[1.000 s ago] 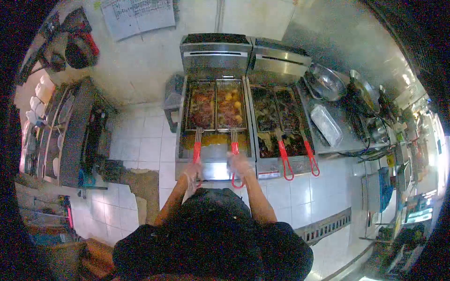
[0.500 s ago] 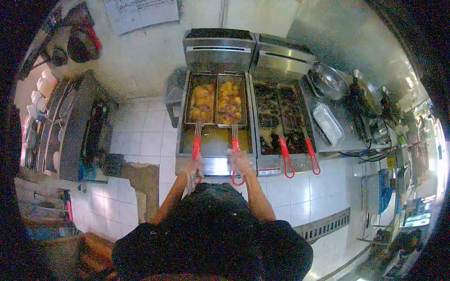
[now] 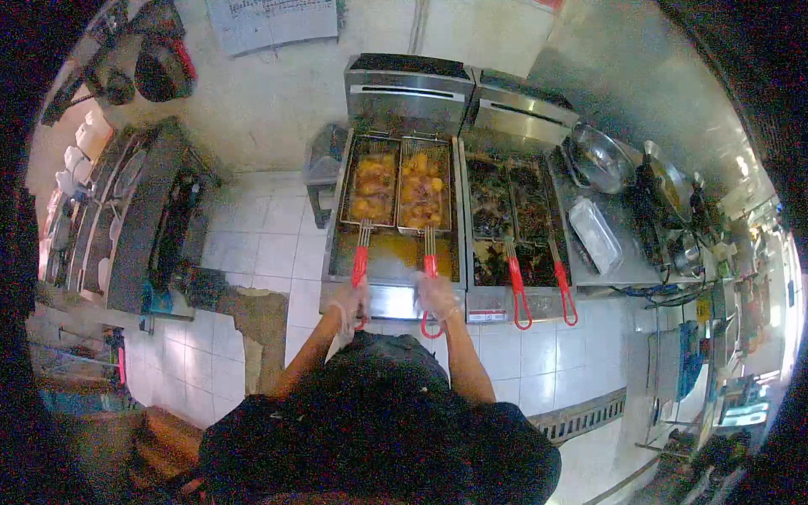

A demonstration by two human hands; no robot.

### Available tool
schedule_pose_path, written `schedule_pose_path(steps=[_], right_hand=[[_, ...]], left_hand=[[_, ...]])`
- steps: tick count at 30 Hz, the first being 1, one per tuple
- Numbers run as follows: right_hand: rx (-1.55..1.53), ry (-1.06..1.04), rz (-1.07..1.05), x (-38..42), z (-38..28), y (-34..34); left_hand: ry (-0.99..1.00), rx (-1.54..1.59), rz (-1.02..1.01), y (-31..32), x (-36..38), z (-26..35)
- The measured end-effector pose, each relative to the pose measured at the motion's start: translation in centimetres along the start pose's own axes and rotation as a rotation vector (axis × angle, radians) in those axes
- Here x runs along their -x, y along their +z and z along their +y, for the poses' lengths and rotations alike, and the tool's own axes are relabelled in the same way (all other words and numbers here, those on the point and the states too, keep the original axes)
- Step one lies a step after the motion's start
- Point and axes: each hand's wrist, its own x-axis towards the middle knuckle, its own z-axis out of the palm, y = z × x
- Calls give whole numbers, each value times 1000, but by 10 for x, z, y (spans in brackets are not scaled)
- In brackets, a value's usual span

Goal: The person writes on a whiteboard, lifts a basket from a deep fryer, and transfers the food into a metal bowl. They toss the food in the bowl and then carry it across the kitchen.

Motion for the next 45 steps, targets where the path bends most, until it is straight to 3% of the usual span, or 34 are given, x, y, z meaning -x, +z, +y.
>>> schedule_pose_path(steps=[2, 4, 8, 11, 13, 14, 16, 20, 22, 23, 25, 26, 28, 32, 34, 35, 37, 38, 40, 41, 43, 45], right_hand=[[125, -24, 1, -21, 17, -9], [-257, -30, -145, -37, 19, -7], [-253, -132, -196, -22, -6, 5], [-209, -162, -167, 8, -23, 22], [-75, 24, 46, 22, -34, 33], [-76, 36, 52, 22, -28, 31], [72, 35, 104, 16, -5, 22], [56, 77, 118, 13, 21, 14], [28, 44, 107, 22, 4, 23], [27, 49, 105, 23, -1, 25], [-207, 92, 6, 25, -7, 27], [-208, 98, 8, 26, -6, 28], [-69, 19, 85, 26, -4, 31], [40, 56, 131, 25, -14, 36], [-69, -17, 63, 22, -6, 32], [-69, -19, 64, 21, -9, 33], [-42, 57, 67, 18, -19, 34], [-47, 52, 76, 9, -8, 25], [202, -35, 77, -18, 26, 1], [192, -43, 96, -14, 16, 6], [-75, 0, 32, -1, -18, 29], [49, 25, 133, -6, -21, 32]], left_hand=[[75, -127, 84, 0, -5, -4], [138, 324, -120, -4, -25, -20], [-1, 187, -40, -8, -12, 5], [96, 96, -26, -7, -6, -13], [11, 441, -143, -7, -6, -25], [-2, 443, -145, -5, 2, -19], [88, 152, -59, -1, 22, 3], [252, 115, -91, -1, 9, -29], [542, -52, -94, -4, 2, -42], [537, -51, -92, -5, -2, -46], [287, 495, -320, -6, -8, -56], [280, 497, -320, -6, -5, -52], [289, 332, -217, -6, 3, -44], [323, 16, -64, 1, -5, -56], [512, -117, 55, 1, -3, -56], [514, -117, 54, 1, 6, -37], [167, -236, 18, 0, 31, 16], [171, -241, 10, 0, 26, 13], [-42, 116, -102, -1, 6, -1], [-37, 102, -119, -3, -1, -9], [142, -365, -157, -10, -16, -20], [69, -296, -27, -11, -21, -25]])
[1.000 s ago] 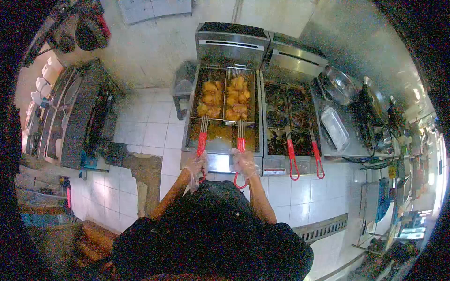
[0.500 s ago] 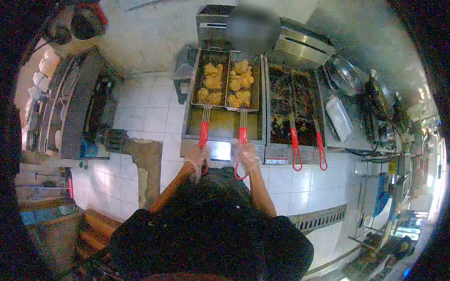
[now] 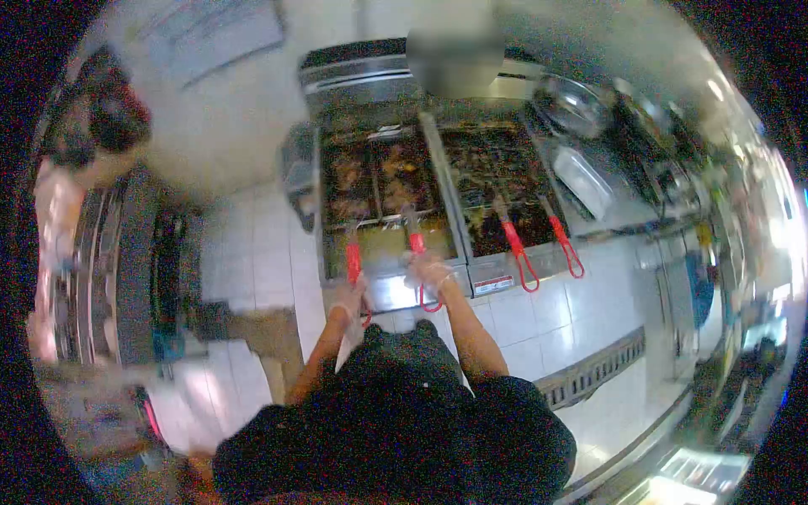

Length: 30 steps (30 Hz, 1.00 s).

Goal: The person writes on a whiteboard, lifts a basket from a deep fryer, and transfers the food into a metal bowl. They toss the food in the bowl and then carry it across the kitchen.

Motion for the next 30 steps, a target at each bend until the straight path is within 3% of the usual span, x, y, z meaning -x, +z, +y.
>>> schedule_pose_path(steps=[2, 5, 6, 7, 8, 10, 11, 13, 14, 16, 17, 19, 21, 25, 26, 27, 28, 29, 30], right_hand=[[180, 58, 50, -16, 29, -11], [23, 54, 153, 9, 21, -8], [160, -122, 220, 2, 41, -13], [143, -116, 254, 4, 65, -26], [176, -243, 338, 22, 66, -31], [199, -393, 486, 36, 94, -49], [192, -388, 486, 57, 88, -56], [435, -261, 483, 108, 53, -67], [589, -382, 550, 119, 65, -76], [437, -355, 485, 143, 66, -91], [289, -324, 426, 156, 64, -100], [485, -346, 317, 180, 58, -121], [681, -379, 199, 203, 46, -155], [789, -415, 75, 262, 32, -205], [821, -396, 154, 276, 37, -219], [856, -379, 235, 290, 43, -233], [947, -540, 306, 297, 56, -248], [954, -537, 311, 307, 54, -261], [894, -436, 248, 315, 50, -271]], left_hand=[[-50, 93, -67, -4, -4, -5], [-78, -217, -30, -5, 0, 9], [-148, -90, 1, -5, -1, 8], [-227, 36, 38, -4, 0, 6], [-228, 20, 15, -6, -5, -4], [394, -478, 373, -5, -16, -25], [391, -486, 369, 0, -1, -7], [339, -309, 631, 14, 32, 59], [338, -309, 638, 25, 30, 68], [575, -277, 583, 52, 33, 77], [558, -270, 599, 73, 46, 98], [509, -155, 196, 120, 88, 150], [877, -378, 212, 191, 67, 109], [391, 94, -243, 318, 112, 158], [379, 105, -247, 342, 115, 161], [528, 73, -229, 367, 116, 162], [683, 40, -207, 390, 112, 162], [686, 47, -212, 414, 100, 160], [546, 212, -353, 437, 85, 154]])
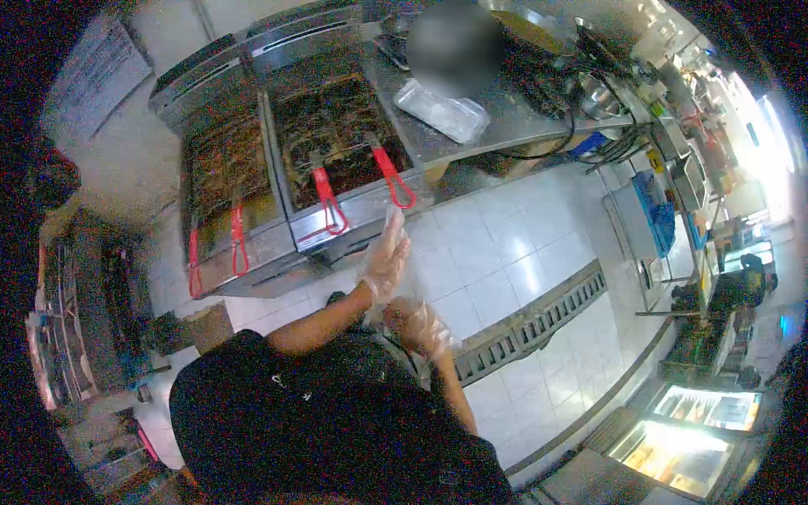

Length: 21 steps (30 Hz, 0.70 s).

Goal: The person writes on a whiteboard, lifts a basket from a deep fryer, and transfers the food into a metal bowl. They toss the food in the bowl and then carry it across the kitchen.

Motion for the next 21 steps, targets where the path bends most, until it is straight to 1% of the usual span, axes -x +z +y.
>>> schedule_pose_path(steps=[1, 2, 3, 4, 5, 6, 7, 8, 9, 10, 11, 12, 13, 14, 16, 17, 18, 19, 20, 21], right_hand=[[-76, 76, -82, 7, 4, -7], [-50, -67, -14, 20, 35, 14], [-52, -58, 1, 20, 37, 11], [-95, -70, 109, 17, 36, 9], [-137, -83, 212, 14, 34, 2], [-308, 195, 40, 6, 28, -19], [-309, 202, 40, 5, 42, -27], [-253, 273, 91, 7, 61, -36], [-196, 347, 144, 9, 81, -42], [-279, 459, 312, 12, 105, -39], [-271, 474, 324, 18, 122, -42], [-123, 546, 374, 22, 141, -50], [31, 611, 425, 25, 162, -56], [52, 613, 443, 34, 197, -46], [137, 695, 478, 76, 286, -9], [344, 783, 315, 93, 316, -9], [-131, 857, 423, 90, 323, -19], [176, 591, 395, 114, 342, -10], [-148, 1222, 139, 102, 327, -26], [-278, 1051, 245, 122, 339, -17]], left_hand=[[-122, 205, -76, 12, -10, -9], [127, -138, -37, 22, -14, 11], [130, -141, -53, 33, -30, -10], [334, -333, -86, 43, -52, -46], [538, -520, -112, 53, -72, -68], [538, -516, -117, 61, -83, -44], [243, -65, -63, 72, -94, -21], [-65, 381, -6, 80, -102, 4], [-77, 383, -14, 84, -113, 17], [-16, 341, 8, 87, -127, 27], [51, 303, 24, 91, -145, 31], [57, 318, 7, 101, -180, -2], [134, 255, 49, 113, -227, -56], [211, 195, 94, 121, -269, -86], [49, 314, 216, 124, -324, -53], [-72, 421, 228, 121, -361, -46], [-192, 525, 238, 116, -400, -40], [-97, 778, 457, 120, -433, -31], [-125, 50, 390, 99, -486, -64], [-326, 449, 404, 89, -500, -28]])
